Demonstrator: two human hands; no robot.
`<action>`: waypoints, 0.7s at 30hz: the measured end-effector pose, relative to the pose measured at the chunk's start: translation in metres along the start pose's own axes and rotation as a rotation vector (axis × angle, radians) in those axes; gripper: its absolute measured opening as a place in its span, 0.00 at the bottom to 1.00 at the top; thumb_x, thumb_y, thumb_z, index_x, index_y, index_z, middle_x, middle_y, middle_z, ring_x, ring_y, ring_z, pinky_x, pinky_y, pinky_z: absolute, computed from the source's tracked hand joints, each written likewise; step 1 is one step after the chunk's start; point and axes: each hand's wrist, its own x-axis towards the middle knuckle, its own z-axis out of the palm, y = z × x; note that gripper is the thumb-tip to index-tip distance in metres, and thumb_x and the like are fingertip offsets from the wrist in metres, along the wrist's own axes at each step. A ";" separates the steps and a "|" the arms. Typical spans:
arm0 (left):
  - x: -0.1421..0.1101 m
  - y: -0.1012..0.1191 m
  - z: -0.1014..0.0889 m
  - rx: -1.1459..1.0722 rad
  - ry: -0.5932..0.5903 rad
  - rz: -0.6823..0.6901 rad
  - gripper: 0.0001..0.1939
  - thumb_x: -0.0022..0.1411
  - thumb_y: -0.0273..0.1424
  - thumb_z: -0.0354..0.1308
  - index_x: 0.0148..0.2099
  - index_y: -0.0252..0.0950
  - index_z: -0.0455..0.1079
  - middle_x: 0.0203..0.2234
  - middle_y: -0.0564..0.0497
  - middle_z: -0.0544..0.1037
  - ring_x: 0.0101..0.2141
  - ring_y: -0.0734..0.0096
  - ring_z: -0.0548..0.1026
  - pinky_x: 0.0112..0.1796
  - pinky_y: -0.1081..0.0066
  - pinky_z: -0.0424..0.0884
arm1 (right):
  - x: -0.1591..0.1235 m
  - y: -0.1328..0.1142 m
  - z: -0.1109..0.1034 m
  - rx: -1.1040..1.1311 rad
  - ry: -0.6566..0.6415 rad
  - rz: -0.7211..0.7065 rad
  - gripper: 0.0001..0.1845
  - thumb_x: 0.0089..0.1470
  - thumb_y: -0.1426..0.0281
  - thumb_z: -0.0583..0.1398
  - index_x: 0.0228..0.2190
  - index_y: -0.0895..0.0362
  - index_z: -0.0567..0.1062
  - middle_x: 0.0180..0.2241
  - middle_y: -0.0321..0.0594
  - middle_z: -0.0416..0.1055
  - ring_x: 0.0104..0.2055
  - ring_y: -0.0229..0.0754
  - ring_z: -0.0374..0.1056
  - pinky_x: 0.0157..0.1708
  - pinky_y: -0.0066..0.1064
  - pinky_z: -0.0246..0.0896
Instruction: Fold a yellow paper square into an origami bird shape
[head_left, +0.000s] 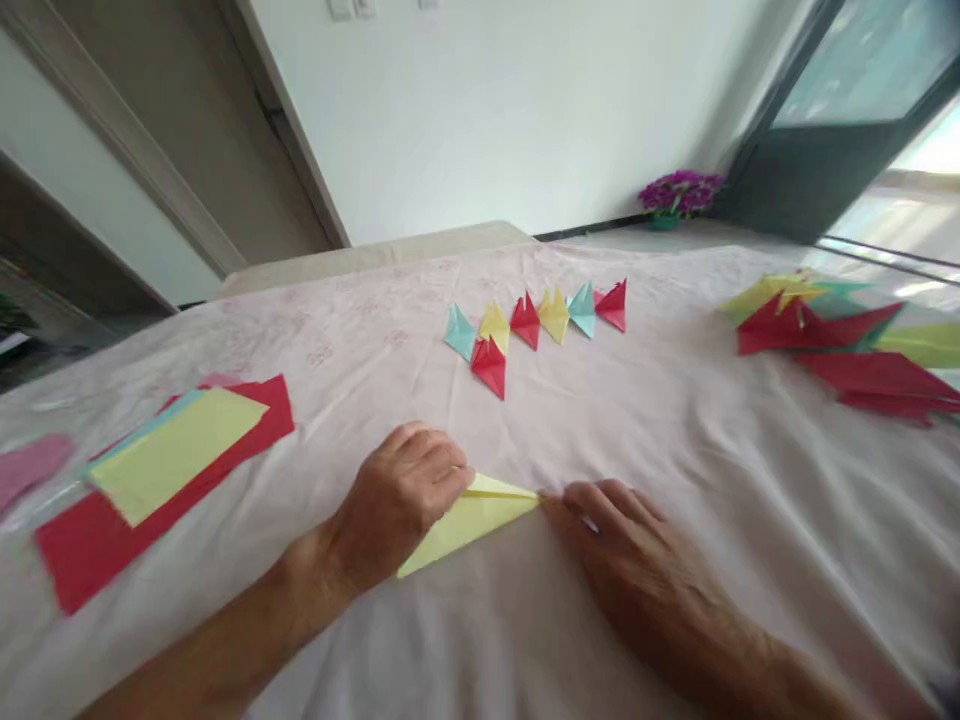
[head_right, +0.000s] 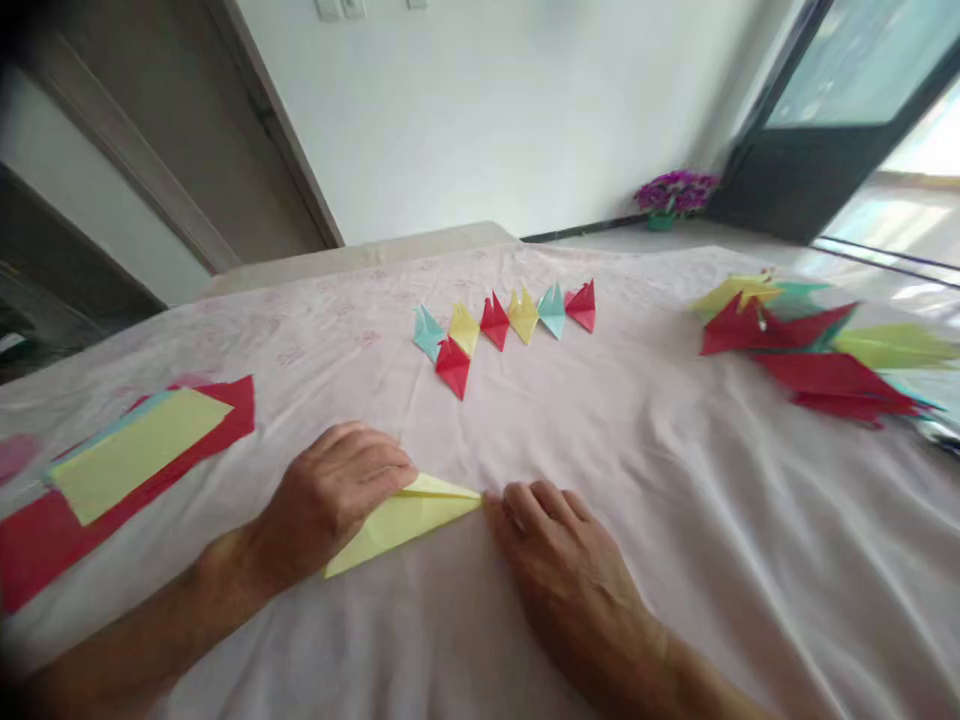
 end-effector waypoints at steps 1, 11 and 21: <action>-0.003 0.000 0.001 0.011 0.002 -0.016 0.08 0.64 0.22 0.53 0.39 0.35 0.73 0.34 0.51 0.77 0.39 0.64 0.70 0.45 0.61 0.64 | 0.001 0.001 -0.001 -0.002 -0.002 -0.002 0.19 0.52 0.79 0.61 0.47 0.58 0.72 0.38 0.42 0.69 0.36 0.45 0.63 0.36 0.38 0.64; -0.008 0.008 0.004 0.141 -0.201 -0.092 0.08 0.59 0.21 0.59 0.41 0.35 0.73 0.30 0.51 0.73 0.32 0.62 0.70 0.32 0.65 0.68 | 0.001 0.003 0.000 -0.051 -0.012 -0.013 0.20 0.53 0.77 0.61 0.48 0.58 0.71 0.38 0.42 0.70 0.36 0.45 0.63 0.36 0.37 0.63; -0.009 0.012 0.002 0.169 -0.270 -0.076 0.12 0.58 0.20 0.59 0.45 0.32 0.72 0.30 0.49 0.76 0.31 0.61 0.73 0.31 0.63 0.71 | 0.000 0.004 -0.001 -0.097 0.035 -0.055 0.19 0.53 0.78 0.58 0.48 0.60 0.72 0.38 0.43 0.70 0.35 0.45 0.64 0.34 0.37 0.65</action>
